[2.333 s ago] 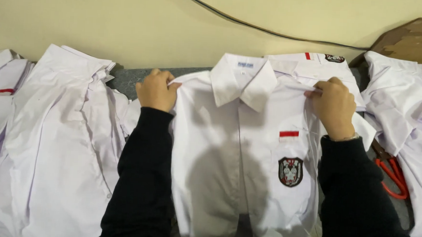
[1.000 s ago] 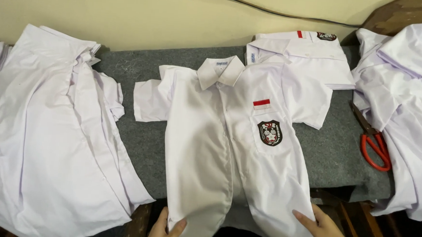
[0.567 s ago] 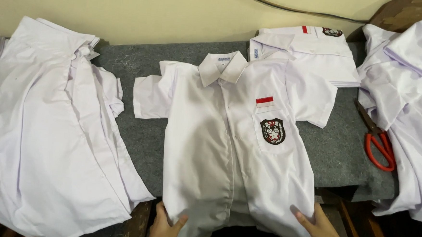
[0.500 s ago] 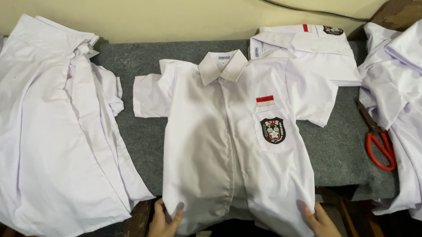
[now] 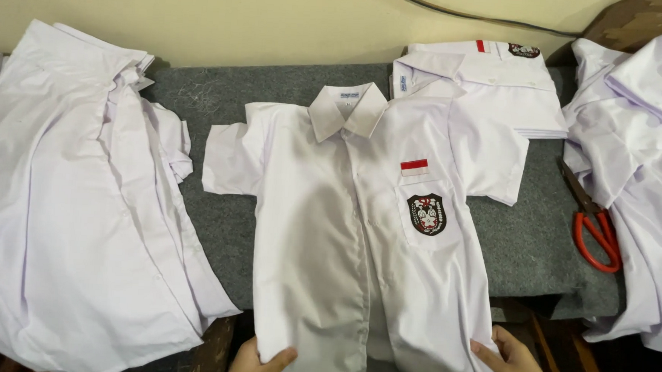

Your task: Inspecting, buttoning, and folding white school shirts at a quality control station, including trimming loose threads with scissors.

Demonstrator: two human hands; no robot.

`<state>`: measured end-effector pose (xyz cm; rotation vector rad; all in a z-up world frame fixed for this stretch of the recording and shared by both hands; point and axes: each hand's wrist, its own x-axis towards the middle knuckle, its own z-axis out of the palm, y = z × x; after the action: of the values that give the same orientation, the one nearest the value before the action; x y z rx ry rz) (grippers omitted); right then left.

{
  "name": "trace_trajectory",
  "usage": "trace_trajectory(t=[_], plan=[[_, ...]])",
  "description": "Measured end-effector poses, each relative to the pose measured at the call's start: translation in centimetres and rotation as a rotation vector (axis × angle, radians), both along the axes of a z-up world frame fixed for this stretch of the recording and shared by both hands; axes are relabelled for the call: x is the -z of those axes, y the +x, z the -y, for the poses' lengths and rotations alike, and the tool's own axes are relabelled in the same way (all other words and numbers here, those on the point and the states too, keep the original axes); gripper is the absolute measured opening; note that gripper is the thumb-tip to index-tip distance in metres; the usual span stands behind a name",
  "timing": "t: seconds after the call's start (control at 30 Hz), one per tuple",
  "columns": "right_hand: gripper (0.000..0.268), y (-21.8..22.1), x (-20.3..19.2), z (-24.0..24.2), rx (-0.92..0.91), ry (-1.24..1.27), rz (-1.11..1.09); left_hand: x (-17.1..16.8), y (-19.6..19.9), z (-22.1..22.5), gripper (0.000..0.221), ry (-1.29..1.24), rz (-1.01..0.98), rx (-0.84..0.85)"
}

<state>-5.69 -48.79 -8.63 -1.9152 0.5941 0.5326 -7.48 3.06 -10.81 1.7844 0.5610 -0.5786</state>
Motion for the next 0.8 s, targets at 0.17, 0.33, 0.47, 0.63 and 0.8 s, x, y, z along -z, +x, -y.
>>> trace_trajectory(t=[0.17,0.33,0.47,0.63,0.8], plan=[[0.045,2.2,-4.3,-3.6,-0.005,-0.34,-0.286,4.3,0.7,-0.9,0.076,0.429,-0.154,0.324],[0.057,1.7,-2.9,-1.9,0.082,-0.384,-0.05,2.3,0.8,-2.1,0.082,0.717,-0.373,0.494],[0.033,3.6,-10.3,-6.2,0.289,-0.375,0.232,-11.6,4.8,1.6,0.04,0.623,0.361,0.471],[0.02,6.7,-10.4,-8.5,0.118,-0.458,0.794,-17.4,14.6,11.5,0.025,0.171,1.115,0.519],[0.022,10.9,-8.0,-10.1,-0.25,-0.512,1.039,-9.5,26.6,23.6,0.021,0.332,1.264,0.642]])
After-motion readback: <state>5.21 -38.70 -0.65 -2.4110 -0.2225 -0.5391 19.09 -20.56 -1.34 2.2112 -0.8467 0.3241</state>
